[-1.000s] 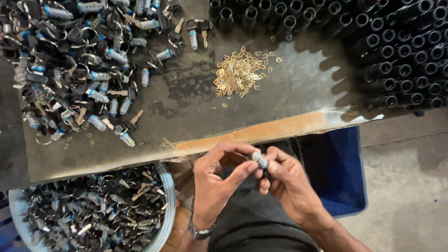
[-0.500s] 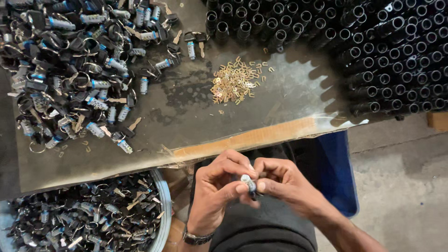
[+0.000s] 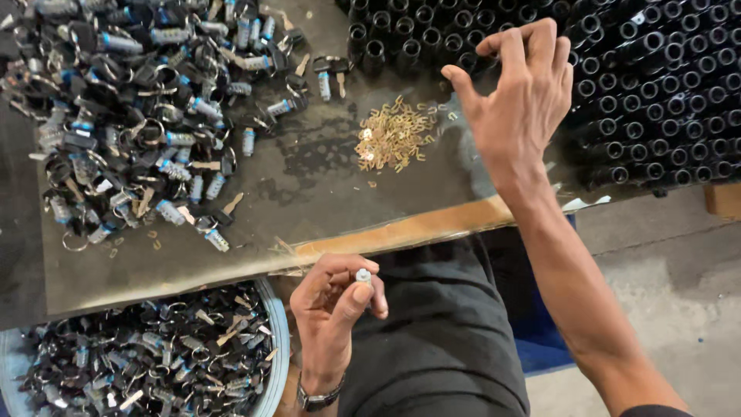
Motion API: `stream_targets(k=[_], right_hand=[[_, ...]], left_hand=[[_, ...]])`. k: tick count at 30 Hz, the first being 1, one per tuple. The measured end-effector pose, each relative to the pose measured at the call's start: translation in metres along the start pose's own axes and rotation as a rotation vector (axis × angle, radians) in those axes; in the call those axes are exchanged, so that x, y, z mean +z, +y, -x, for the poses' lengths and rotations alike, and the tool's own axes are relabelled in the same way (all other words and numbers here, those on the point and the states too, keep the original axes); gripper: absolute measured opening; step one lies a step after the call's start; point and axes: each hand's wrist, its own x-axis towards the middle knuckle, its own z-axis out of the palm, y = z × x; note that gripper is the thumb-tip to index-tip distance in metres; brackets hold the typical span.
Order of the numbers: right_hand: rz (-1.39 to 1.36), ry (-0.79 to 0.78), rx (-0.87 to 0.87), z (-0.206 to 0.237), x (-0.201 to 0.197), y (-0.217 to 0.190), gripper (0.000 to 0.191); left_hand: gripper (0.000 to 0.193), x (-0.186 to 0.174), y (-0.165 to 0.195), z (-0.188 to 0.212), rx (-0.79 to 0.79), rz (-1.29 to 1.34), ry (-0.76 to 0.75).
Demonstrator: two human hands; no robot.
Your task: The person assembles padlock cylinders at a workbench, picking up a lock core and inserting small brass pins into it by hand, then fitting the core into a lock body and testing it with a key before setting the assembled lock aside and reaching for the next one.
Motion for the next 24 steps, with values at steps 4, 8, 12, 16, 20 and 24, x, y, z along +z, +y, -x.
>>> stream_targets(k=[4, 8, 12, 16, 20, 24], right_hand=[[-0.027, -0.049, 0.045, 0.004, 0.007, 0.002, 0.039], [-0.319, -0.097, 0.099, 0.008, -0.016, -0.001, 0.031], [-1.107, -0.263, 0.371, 0.037, -0.063, -0.009, 0.026], [-1.466, -0.283, 0.427, 0.093, -0.091, -0.027, 0.033], [-1.572, -0.237, 0.536, 0.137, -0.100, -0.036, 0.047], [-1.606, -0.251, 0.625, 0.159, -0.097, -0.042, 0.042]], left_hand=[[0.027, -0.004, -0.010, 0.002, -0.020, 0.038, 0.059], [0.031, 0.000, -0.010, -0.001, -0.162, 0.161, 0.090], [0.040, 0.008, 0.000, -0.008, -0.424, 0.491, 0.005], [0.047, 0.013, 0.003, -0.007, -0.635, 0.622, 0.017], [0.040, 0.013, -0.015, -0.004, -0.704, 0.664, -0.055], [0.028, 0.011, -0.034, 0.004, -0.661, 0.752, -0.235]])
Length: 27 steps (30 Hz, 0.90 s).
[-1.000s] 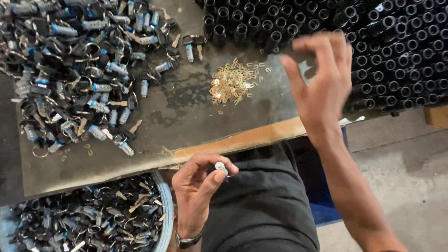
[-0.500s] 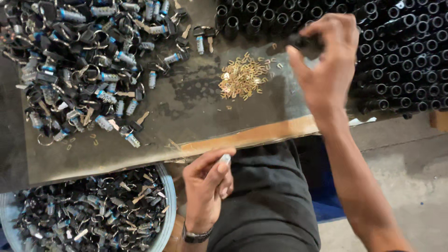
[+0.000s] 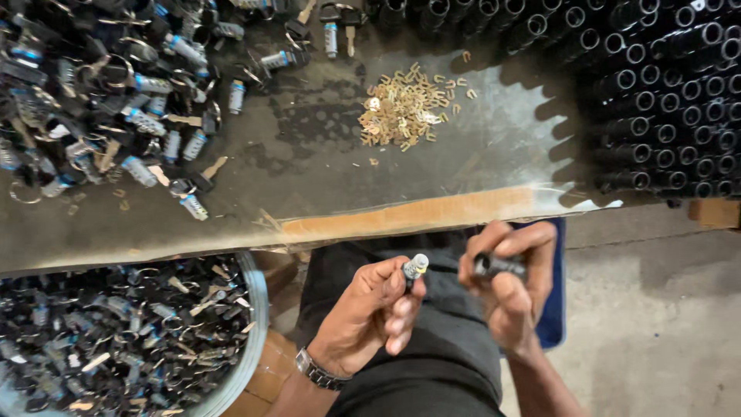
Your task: The person assembles padlock cylinders at a workbench, picking up a lock core and inserting small brass pins into it by hand, then fitting the core into a lock body and testing it with a key before setting the assembled lock aside and reaching for the next one.
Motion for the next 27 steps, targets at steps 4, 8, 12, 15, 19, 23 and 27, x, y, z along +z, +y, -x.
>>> stream_targets(k=[4, 8, 12, 15, 19, 23, 27], right_hand=[[-0.239, 0.054, 0.098, 0.010, 0.004, 0.007, 0.031], [-0.162, 0.183, 0.124, 0.011, 0.010, 0.014, 0.024], [-0.020, 0.212, 0.068, 0.011, 0.017, 0.013, 0.024], [0.031, 0.244, 0.092, 0.009, 0.019, 0.012, 0.022], [0.149, 0.227, 0.063, 0.009, 0.014, 0.013, 0.019], [0.421, 0.128, 0.007, 0.010, 0.007, 0.008, 0.018], [0.656, -0.008, 0.004, 0.004, 0.004, -0.002, 0.023]], left_hand=[[0.027, 0.000, -0.011, -0.001, 0.028, -0.228, 0.127], [0.027, 0.011, -0.018, -0.001, 0.151, -0.396, 0.213], [0.021, 0.022, -0.021, -0.005, 0.245, -0.546, 0.290], [0.015, 0.030, -0.022, -0.009, 0.294, -0.693, 0.399], [0.007, 0.037, -0.017, -0.007, 0.506, -1.088, 0.423], [0.008, 0.038, -0.012, -0.006, 0.655, -1.321, 0.349], [0.014, 0.031, -0.014, -0.009, 0.691, -1.626, 0.231]])
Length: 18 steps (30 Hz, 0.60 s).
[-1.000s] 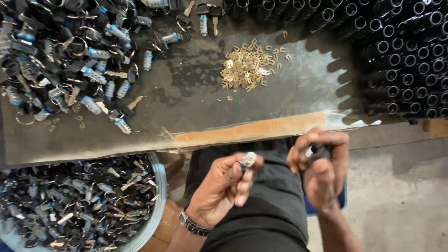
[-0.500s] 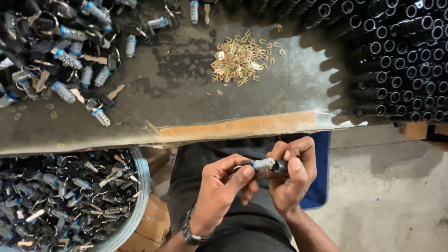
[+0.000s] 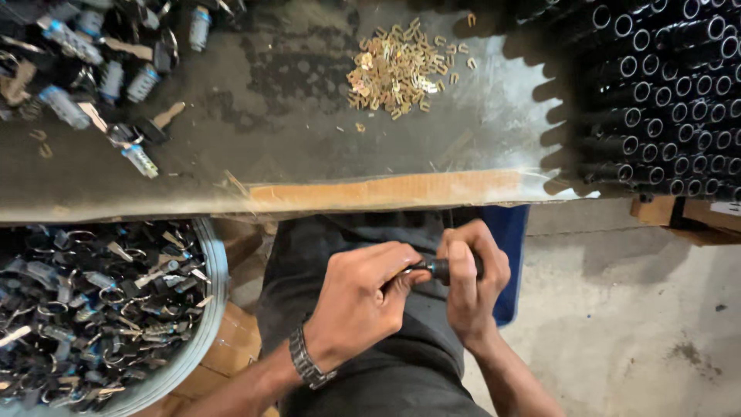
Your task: The person assembles padlock cylinders at a workbench, picking up a lock core and inserting small brass pins into it by hand, then fitting the core into a lock body and testing it with a key before setting the assembled lock aside and reaching for the next one.
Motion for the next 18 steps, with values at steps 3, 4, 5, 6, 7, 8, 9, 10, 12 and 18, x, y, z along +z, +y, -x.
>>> stream_targets(k=[3, 4, 5, 6, 7, 8, 9, 10, 12, 18], right_hand=[[-0.397, -0.258, 0.785, -0.012, -0.015, 0.004, 0.027], [-0.396, -0.185, 0.812, -0.008, -0.015, 0.005, 0.028], [-0.396, -0.116, 0.830, -0.005, -0.016, 0.007, 0.029], [-0.394, -0.042, 0.861, 0.002, -0.019, 0.010, 0.029], [-0.387, -0.020, 0.844, 0.009, -0.021, 0.013, 0.031], [-0.381, 0.003, 0.822, 0.013, -0.026, 0.019, 0.033], [-0.373, 0.019, 0.789, 0.014, -0.030, 0.025, 0.035], [-0.146, -0.024, 0.327, 0.015, -0.039, 0.031, 0.035], [-0.200, 0.093, 0.217, 0.021, -0.062, 0.034, 0.033], [-0.315, 0.424, 0.493, 0.034, -0.082, 0.043, 0.028]], left_hand=[[0.016, 0.004, -0.006, -0.002, 0.369, -0.296, -0.022], [0.014, 0.004, -0.009, -0.004, 0.445, -0.353, -0.048], [0.013, 0.004, -0.011, -0.008, 0.526, -0.416, -0.067], [0.017, 0.007, -0.008, -0.009, 0.428, -0.385, -0.062], [0.021, 0.011, -0.004, -0.011, 0.331, -0.352, -0.067], [0.025, 0.014, 0.000, -0.014, 0.239, -0.322, -0.071], [0.033, 0.014, 0.003, -0.017, 0.336, -0.315, -0.066], [0.040, 0.012, 0.006, -0.018, 0.426, -0.313, -0.055], [0.047, 0.000, 0.009, -0.018, 0.444, -0.279, -0.045], [0.032, -0.013, 0.008, -0.017, -0.032, -0.120, -0.027]])
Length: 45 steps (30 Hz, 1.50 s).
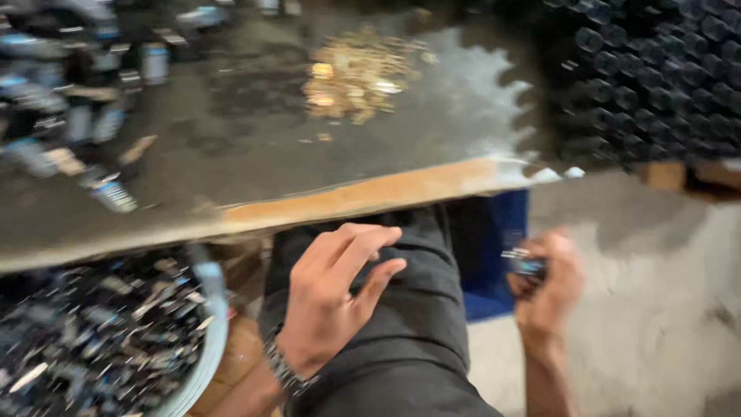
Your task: The person assembles padlock cylinders at a workbench, picking up a lock core and inserting small brass pins into it by hand, then fitting the core into a lock body and testing it with a key before setting the assembled lock aside and reaching for the next one.
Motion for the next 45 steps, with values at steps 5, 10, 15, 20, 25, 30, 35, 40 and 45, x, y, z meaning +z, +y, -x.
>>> stream_targets(k=[5, 10, 15, 20, 25, 30, 35, 40, 45], right_hand=[[-0.026, -0.200, 0.014, 0.020, 0.024, -0.001, 0.031], [-0.028, -0.277, 0.014, 0.027, 0.047, -0.009, 0.033], [0.126, -0.324, 0.034, 0.024, 0.048, -0.010, 0.034], [0.319, -0.306, -0.175, 0.022, 0.051, -0.008, 0.033], [0.485, -0.275, -0.213, 0.025, 0.053, -0.011, 0.027], [0.504, -0.307, -0.241, 0.026, 0.064, -0.014, 0.025], [0.484, -0.234, -0.672, 0.038, 0.080, -0.020, 0.025], [0.473, -0.320, -0.850, 0.041, 0.083, -0.029, 0.030], [0.184, -0.575, -0.793, 0.038, 0.086, -0.025, 0.032]], left_hand=[[0.038, 0.025, 0.018, 0.000, 0.351, -0.007, -0.021], [0.029, 0.035, 0.009, 0.000, 0.357, -0.063, -0.012], [0.023, 0.043, -0.004, 0.011, 0.233, 0.051, -0.020], [0.024, 0.048, -0.012, 0.013, 0.374, -0.055, 0.028], [0.029, 0.045, -0.023, 0.015, 0.137, 0.225, -0.064], [0.029, 0.047, -0.029, 0.018, 0.112, 0.255, -0.012], [0.031, 0.056, -0.030, 0.018, 0.105, 0.274, -0.034], [0.018, 0.056, -0.033, 0.029, 0.157, 0.368, -0.133], [0.014, 0.055, -0.042, 0.038, 0.132, 0.327, -0.101]])
